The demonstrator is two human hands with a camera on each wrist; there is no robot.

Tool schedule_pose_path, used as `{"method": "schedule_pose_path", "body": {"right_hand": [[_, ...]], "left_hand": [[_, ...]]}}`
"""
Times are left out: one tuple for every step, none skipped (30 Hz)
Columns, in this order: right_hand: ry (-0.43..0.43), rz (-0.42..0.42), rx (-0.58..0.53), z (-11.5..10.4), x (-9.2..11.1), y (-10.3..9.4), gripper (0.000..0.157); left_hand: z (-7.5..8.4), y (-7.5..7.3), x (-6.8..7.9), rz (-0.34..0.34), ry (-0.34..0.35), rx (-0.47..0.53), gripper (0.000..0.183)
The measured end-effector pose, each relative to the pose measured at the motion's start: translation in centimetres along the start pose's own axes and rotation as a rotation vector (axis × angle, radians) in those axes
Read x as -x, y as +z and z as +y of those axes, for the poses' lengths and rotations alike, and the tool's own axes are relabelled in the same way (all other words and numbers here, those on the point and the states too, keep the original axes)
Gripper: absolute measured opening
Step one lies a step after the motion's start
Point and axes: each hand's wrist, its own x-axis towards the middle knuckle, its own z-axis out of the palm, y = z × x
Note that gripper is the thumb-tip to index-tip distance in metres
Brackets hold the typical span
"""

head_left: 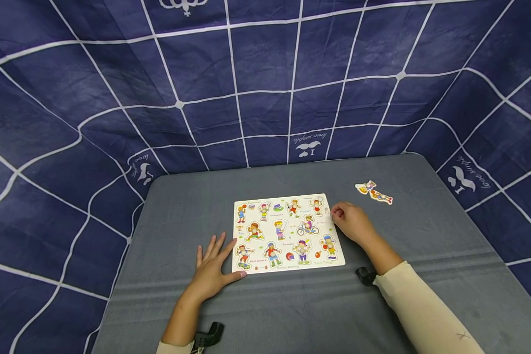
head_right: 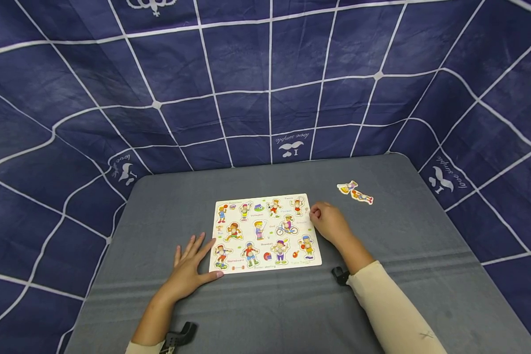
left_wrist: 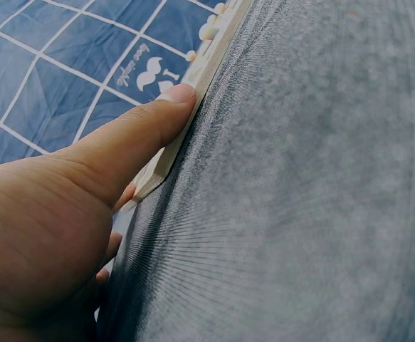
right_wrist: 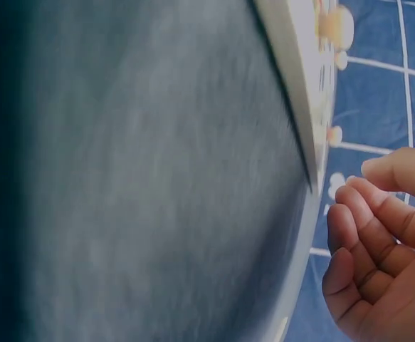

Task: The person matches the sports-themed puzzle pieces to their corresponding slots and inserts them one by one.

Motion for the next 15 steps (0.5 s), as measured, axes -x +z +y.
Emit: {"method": "schedule_pose_path", "body": {"right_hand": [[-0.001, 0.007, 0.005, 0.2, -0.1, -0.1, 0.01], [0.0, 0.014, 0.009, 0.5, -0.2, -0.3, 0.01], [0.002, 0.022, 0.015, 0.7, -0.2, -0.4, 0.01], [0.002, 0.029, 0.017, 1.0, -0.3, -0.5, 0.01], [0.003, 0.036, 0.02, 1.3, -0.4, -0.7, 0.01], [0.008, 0.042, 0.023, 1.5, -0.5, -0.8, 0.009], [0.011, 0.048, 0.027, 1.8, -0.6, -1.0, 0.009], [0.015, 0.053, 0.03, 2.1, -0.8, -1.2, 0.009], [0.018, 0.06, 0.033, 2.5, -0.9, -1.4, 0.009], [0.021, 0.064, 0.034, 2.7, -1.0, -1.5, 0.009], [0.022, 0.07, 0.038, 3.1, -1.1, -1.7, 0.009], [0.023, 0.077, 0.043, 3.4, -1.2, -1.9, 0.009], [0.023, 0.085, 0.048, 3.7, -1.3, -2.1, 0.01], [0.02, 0.095, 0.055, 4.1, -1.4, -2.3, 0.01], [0.017, 0.104, 0.059, 4.3, -1.5, -2.5, 0.011]], "left_hand": [[0.0, 0.0, 0.0, 0.0, -0.001, 0.0, 0.101], [0.0, 0.0, 0.0, -0.002, -0.003, 0.001, 0.101], [0.0, 0.0, 0.0, -0.002, -0.003, 0.0, 0.101], [0.0, 0.0, 0.0, -0.002, -0.003, 0.001, 0.101], [0.0, 0.0, 0.0, -0.001, -0.003, 0.002, 0.101], [0.0, 0.0, 0.0, 0.001, -0.002, 0.002, 0.101], [0.0, 0.0, 0.0, 0.0, -0.002, 0.002, 0.101], [0.0, 0.0, 0.0, 0.001, -0.001, 0.0, 0.1], [0.0, 0.0, 0.0, 0.001, 0.0, 0.0, 0.1], [0.1, 0.0, 0.0, 0.002, 0.002, 0.0, 0.1], [0.1, 0.0, 0.0, 0.002, 0.002, -0.001, 0.1], [0.1, 0.0, 0.0, 0.002, 0.003, -0.001, 0.1], [0.1, 0.0, 0.0, 0.003, 0.004, -0.001, 0.1], [0.1, 0.0, 0.0, 0.005, 0.006, 0.0, 0.1], [0.1, -0.1, 0.0, 0.007, 0.008, 0.002, 0.1]]}}
